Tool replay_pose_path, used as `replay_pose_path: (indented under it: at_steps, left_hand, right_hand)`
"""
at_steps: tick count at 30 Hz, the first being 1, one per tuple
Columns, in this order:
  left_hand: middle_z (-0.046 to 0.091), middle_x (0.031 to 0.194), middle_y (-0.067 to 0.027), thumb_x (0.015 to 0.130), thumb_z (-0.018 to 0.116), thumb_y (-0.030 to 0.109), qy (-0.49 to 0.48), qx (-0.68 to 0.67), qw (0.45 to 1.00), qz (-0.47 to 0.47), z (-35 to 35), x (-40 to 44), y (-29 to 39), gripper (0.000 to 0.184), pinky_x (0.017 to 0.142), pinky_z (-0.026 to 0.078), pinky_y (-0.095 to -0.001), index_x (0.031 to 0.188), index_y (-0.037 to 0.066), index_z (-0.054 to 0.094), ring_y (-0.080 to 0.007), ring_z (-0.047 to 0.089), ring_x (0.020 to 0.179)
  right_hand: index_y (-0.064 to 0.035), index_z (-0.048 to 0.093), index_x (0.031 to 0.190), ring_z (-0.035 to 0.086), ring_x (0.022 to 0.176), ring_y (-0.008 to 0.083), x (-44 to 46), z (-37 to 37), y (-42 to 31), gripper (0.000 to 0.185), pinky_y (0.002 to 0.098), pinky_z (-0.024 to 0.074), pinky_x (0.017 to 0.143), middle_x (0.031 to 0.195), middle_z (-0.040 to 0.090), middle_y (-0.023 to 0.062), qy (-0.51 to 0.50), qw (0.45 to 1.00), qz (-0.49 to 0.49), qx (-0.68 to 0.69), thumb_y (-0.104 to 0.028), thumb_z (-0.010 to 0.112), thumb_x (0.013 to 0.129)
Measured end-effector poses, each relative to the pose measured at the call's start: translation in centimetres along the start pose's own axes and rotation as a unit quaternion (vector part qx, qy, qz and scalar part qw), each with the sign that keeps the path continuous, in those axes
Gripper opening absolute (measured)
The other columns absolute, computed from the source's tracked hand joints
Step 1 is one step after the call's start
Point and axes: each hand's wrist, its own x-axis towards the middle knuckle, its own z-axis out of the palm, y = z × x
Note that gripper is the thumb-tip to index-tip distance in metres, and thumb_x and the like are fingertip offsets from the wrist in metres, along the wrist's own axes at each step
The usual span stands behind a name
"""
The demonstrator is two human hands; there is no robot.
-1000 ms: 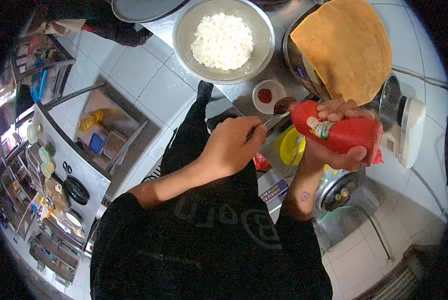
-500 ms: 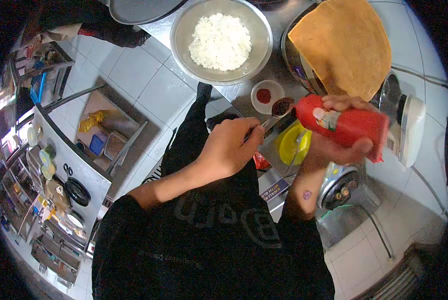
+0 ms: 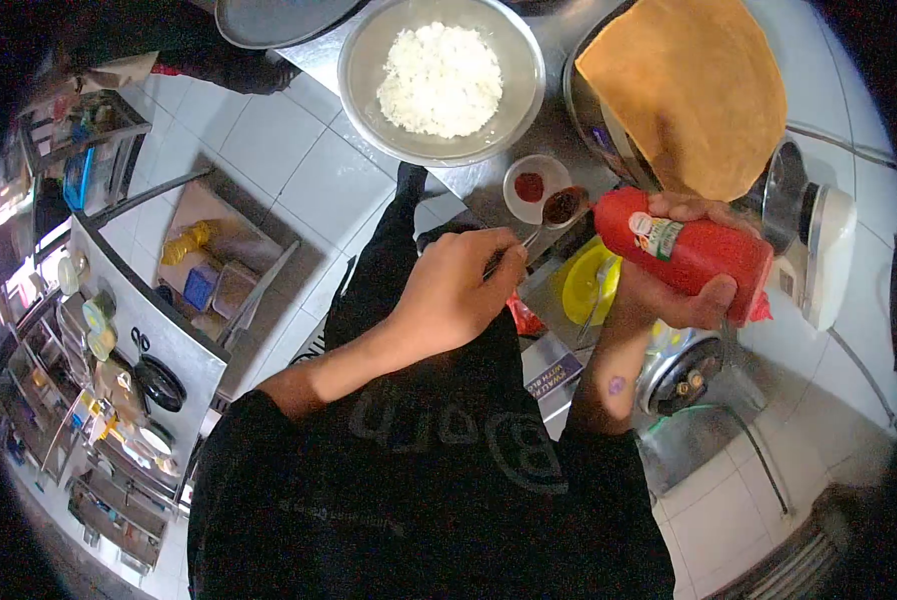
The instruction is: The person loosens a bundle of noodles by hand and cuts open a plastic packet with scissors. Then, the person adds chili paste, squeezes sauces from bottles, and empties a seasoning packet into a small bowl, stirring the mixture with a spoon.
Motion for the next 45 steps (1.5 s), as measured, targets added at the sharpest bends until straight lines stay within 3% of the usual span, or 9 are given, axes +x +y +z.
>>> replay_pose_path:
  at_steps: [2, 3, 5, 13, 27, 30, 33, 35, 45]
  left_hand:
    - [0.064, 0.075, -0.0241, 0.100, 0.059, 0.018, 0.028, -0.039, 0.998, 0.033, 0.3, -0.1, -0.4, 0.021, 0.062, 0.045, -0.0533, 0.089, 0.000, 0.064, -0.0470, 0.064, 0.074]
    - [0.064, 0.075, -0.0241, 0.100, 0.059, 0.018, 0.029, -0.040, 0.998, 0.033, 0.4, -0.1, -0.4, 0.021, 0.062, 0.045, -0.0533, 0.089, 0.000, 0.064, -0.0470, 0.064, 0.074]
    - [0.069, 0.080, -0.0185, 0.104, 0.060, 0.018, 0.012, -0.002, 1.000, 0.019, 0.4, -0.2, -0.5, 0.024, 0.069, 0.051, -0.0412, 0.093, -0.002, 0.065, -0.0293, 0.070, 0.075]
    - [0.068, 0.080, -0.0183, 0.104, 0.058, 0.019, 0.008, 0.003, 1.000, 0.009, 0.6, -0.1, -0.8, 0.024, 0.070, 0.052, -0.0418, 0.093, -0.001, 0.065, -0.0322, 0.070, 0.076]
    - [0.068, 0.079, -0.0183, 0.104, 0.058, 0.018, 0.005, -0.002, 1.000, 0.019, 1.0, -0.2, -1.0, 0.024, 0.068, 0.051, -0.0419, 0.092, -0.002, 0.065, -0.0319, 0.069, 0.074]
    - [0.064, 0.074, -0.0241, 0.100, 0.060, 0.019, 0.028, -0.024, 0.998, 0.041, 1.1, -0.2, -0.9, 0.022, 0.063, 0.046, -0.0549, 0.089, 0.001, 0.065, -0.0467, 0.065, 0.074]
    - [0.064, 0.073, -0.0237, 0.100, 0.060, 0.019, 0.023, -0.023, 0.999, 0.034, 0.9, -0.2, -0.7, 0.022, 0.062, 0.046, -0.0542, 0.088, 0.001, 0.065, -0.0461, 0.065, 0.073]
    - [0.066, 0.077, -0.0159, 0.105, 0.058, 0.020, -0.016, -0.008, 1.000, -0.001, 0.7, -0.3, -0.8, 0.027, 0.068, 0.050, -0.0397, 0.090, -0.002, 0.065, -0.0244, 0.065, 0.071]
    - [0.067, 0.078, -0.0145, 0.105, 0.058, 0.019, -0.013, 0.004, 1.000, 0.011, 0.4, -0.7, -0.8, 0.028, 0.069, 0.049, -0.0367, 0.089, -0.001, 0.067, -0.0221, 0.063, 0.071]
  right_hand:
    - [-0.0018, 0.052, 0.118, 0.064, 0.071, 0.0329, 0.6, -0.4, 0.5, 0.067, 0.0461, 0.0574, 0.072, 0.084, 0.062, 0.0184, -0.009, 1.000, -0.017, -0.004, -0.054, 0.071, 0.081]
    - [-0.0017, 0.052, 0.117, 0.064, 0.070, 0.0322, 0.7, -0.8, 0.7, 0.066, 0.0453, 0.0573, 0.071, 0.083, 0.062, 0.0178, -0.018, 1.000, -0.015, 0.000, -0.054, 0.071, 0.082]
    - [-0.0015, 0.052, 0.116, 0.064, 0.069, 0.0314, 0.6, -1.0, 0.9, 0.066, 0.0445, 0.0573, 0.070, 0.082, 0.062, 0.0172, -0.024, 1.000, -0.012, 0.005, -0.054, 0.072, 0.082]
    - [-0.0028, 0.051, 0.112, 0.060, 0.064, 0.0272, -0.9, 0.5, 0.5, 0.063, 0.0396, 0.0557, 0.061, 0.076, 0.059, 0.0132, -0.053, 0.999, 0.008, 0.005, -0.053, 0.073, 0.082]
    - [-0.0023, 0.053, 0.113, 0.063, 0.070, 0.0297, -1.1, 0.5, 0.5, 0.062, 0.0431, 0.0566, 0.069, 0.082, 0.061, 0.0155, -0.025, 0.999, 0.010, 0.019, -0.055, 0.068, 0.084]
    - [-0.0019, 0.054, 0.116, 0.064, 0.072, 0.0317, -0.8, 1.2, -0.2, 0.064, 0.0448, 0.0568, 0.072, 0.081, 0.062, 0.0158, 0.044, 0.999, 0.027, 0.000, -0.055, 0.068, 0.084]
    - [-0.0021, 0.054, 0.117, 0.065, 0.072, 0.0324, -0.7, 0.8, -0.3, 0.064, 0.0456, 0.0566, 0.073, 0.081, 0.062, 0.0156, 0.062, 0.997, 0.033, -0.027, -0.056, 0.068, 0.084]
    - [-0.0024, 0.054, 0.117, 0.064, 0.072, 0.0322, -0.8, 0.1, -0.1, 0.065, 0.0456, 0.0564, 0.072, 0.082, 0.062, 0.0154, 0.057, 0.998, 0.021, -0.036, -0.056, 0.068, 0.084]
    - [-0.0036, 0.054, 0.112, 0.064, 0.070, 0.0308, -0.5, -0.6, 0.0, 0.065, 0.0447, 0.0560, 0.070, 0.082, 0.062, 0.0133, 0.057, 0.998, 0.009, 0.003, -0.060, 0.069, 0.082]
